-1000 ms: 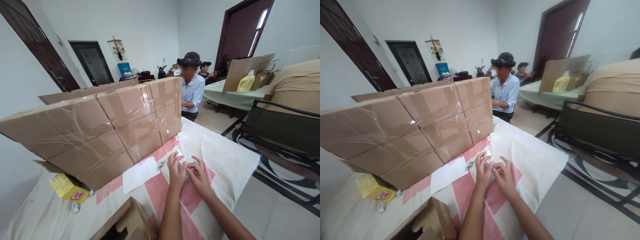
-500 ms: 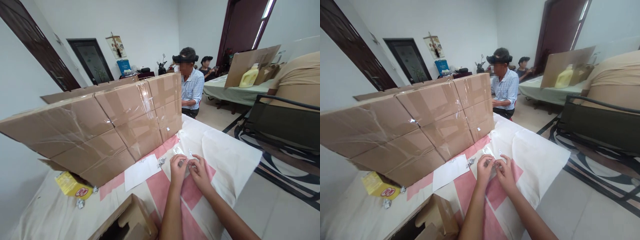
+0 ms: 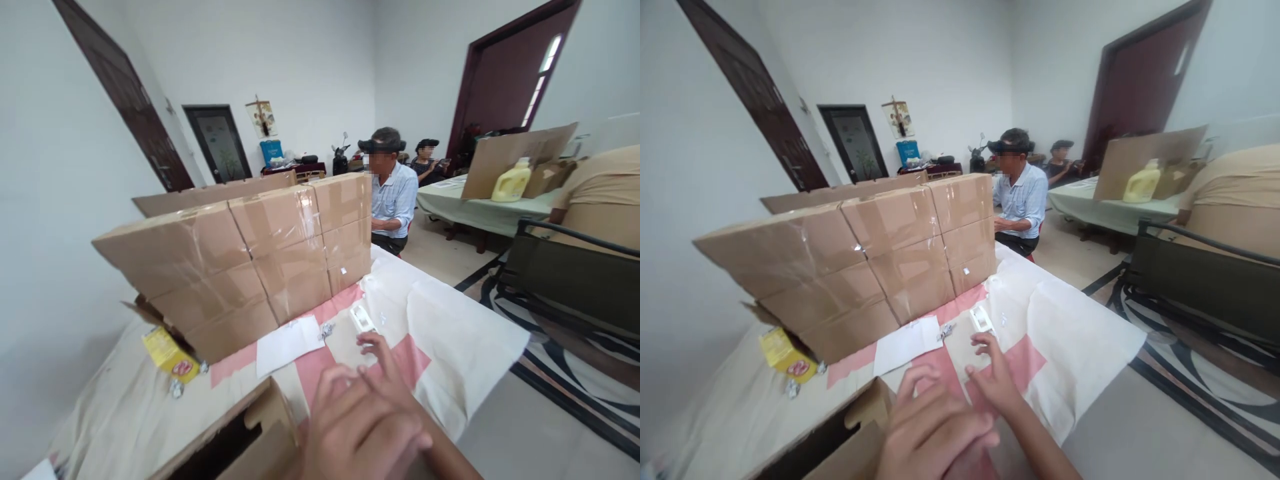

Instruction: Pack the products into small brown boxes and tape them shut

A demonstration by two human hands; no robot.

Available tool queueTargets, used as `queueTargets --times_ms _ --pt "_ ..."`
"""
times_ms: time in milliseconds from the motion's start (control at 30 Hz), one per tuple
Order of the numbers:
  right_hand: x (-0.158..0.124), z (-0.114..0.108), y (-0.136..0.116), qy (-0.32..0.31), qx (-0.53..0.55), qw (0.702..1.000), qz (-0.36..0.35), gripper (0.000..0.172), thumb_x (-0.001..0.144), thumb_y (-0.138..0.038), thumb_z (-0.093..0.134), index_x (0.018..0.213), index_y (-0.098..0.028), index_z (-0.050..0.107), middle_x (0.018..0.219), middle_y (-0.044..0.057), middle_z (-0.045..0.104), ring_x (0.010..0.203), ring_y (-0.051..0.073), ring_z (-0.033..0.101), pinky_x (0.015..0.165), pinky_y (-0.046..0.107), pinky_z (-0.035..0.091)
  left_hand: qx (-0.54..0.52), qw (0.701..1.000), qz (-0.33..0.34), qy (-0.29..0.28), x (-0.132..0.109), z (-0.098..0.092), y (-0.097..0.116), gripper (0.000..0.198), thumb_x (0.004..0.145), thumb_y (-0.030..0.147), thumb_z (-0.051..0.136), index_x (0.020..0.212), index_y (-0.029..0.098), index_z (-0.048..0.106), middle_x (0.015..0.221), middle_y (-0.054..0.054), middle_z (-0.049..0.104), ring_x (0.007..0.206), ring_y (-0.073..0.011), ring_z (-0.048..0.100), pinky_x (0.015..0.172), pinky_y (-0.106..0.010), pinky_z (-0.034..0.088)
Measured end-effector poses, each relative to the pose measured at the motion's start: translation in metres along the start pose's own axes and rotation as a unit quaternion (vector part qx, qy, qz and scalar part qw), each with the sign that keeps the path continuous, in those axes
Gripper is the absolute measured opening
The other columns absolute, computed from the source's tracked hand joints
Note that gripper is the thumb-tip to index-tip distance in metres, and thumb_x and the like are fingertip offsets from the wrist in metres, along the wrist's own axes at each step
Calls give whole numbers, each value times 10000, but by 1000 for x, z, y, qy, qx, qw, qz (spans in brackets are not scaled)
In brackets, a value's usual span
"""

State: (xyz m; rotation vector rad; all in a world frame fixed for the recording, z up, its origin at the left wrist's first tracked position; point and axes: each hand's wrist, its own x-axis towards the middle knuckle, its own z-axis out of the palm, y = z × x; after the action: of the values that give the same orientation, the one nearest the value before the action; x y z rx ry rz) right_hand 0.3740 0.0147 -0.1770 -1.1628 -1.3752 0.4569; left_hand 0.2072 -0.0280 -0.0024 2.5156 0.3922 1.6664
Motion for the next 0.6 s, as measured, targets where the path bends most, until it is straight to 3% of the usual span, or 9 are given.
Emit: queueTargets --times_ms 100,167,233,300,367,433,500,600 --pt "-5 28 -32 -191 73 977 -54 1069 764 -782 673 1573 -242 229 1595 186 322 1468 368 368 1179 543 379 73 991 -15 -112 -44 -55 5 58 898 177 715 899 211 668 731 80 718 571 -81 583 877 -335 384" --pt "-3 53 -52 -296 89 947 -90 1307 663 -763 781 1618 -224 70 1666 210 155 1547 394 190 1243 581 238 127 979 -51 -149 -81 -94 3 65 922 152 670 917 217 669 795 66 747 621 -93 636 910 -347 380" --pt "3 78 -65 -353 96 924 -113 1318 661 -695 830 1622 -224 61 1672 210 136 1563 386 132 1263 578 172 178 968 -117 -135 -116 -128 1 57 928 165 656 914 220 663 785 56 744 634 -111 657 892 -349 403" --pt "7 101 -72 -358 124 917 -124 1216 713 -644 821 1615 -238 113 1650 200 195 1551 365 187 1261 558 193 208 957 -181 -89 -144 -152 -1 66 915 164 665 903 228 653 761 54 735 636 -127 662 852 -346 441" --pt "10 118 -73 -333 161 919 -140 1127 748 -604 809 1600 -260 155 1601 187 269 1515 349 273 1243 544 252 214 951 -213 -60 -162 -164 -3 95 895 146 683 895 236 654 756 55 735 641 -133 664 811 -342 464" --pt "10 126 -70 -304 179 920 -169 1077 746 -578 816 1581 -286 202 1532 172 326 1473 346 333 1209 549 312 215 948 -224 -63 -169 -164 -9 111 876 145 712 899 244 667 767 57 743 647 -130 667 792 -338 466" --pt "10 123 -64 -286 168 922 -201 976 740 -561 821 1537 -304 321 1465 155 357 1432 349 368 1171 557 361 213 944 -240 -75 -166 -157 -16 115 861 166 744 913 252 687 785 55 752 653 -127 673 783 -337 464" --pt "15 107 -53 -271 148 925 -221 659 782 -507 801 1358 -302 556 1421 133 389 1394 347 398 1141 555 388 156 944 -280 -74 -150 -142 -24 65 876 204 733 913 255 718 792 35 765 682 -141 689 781 -339 494"
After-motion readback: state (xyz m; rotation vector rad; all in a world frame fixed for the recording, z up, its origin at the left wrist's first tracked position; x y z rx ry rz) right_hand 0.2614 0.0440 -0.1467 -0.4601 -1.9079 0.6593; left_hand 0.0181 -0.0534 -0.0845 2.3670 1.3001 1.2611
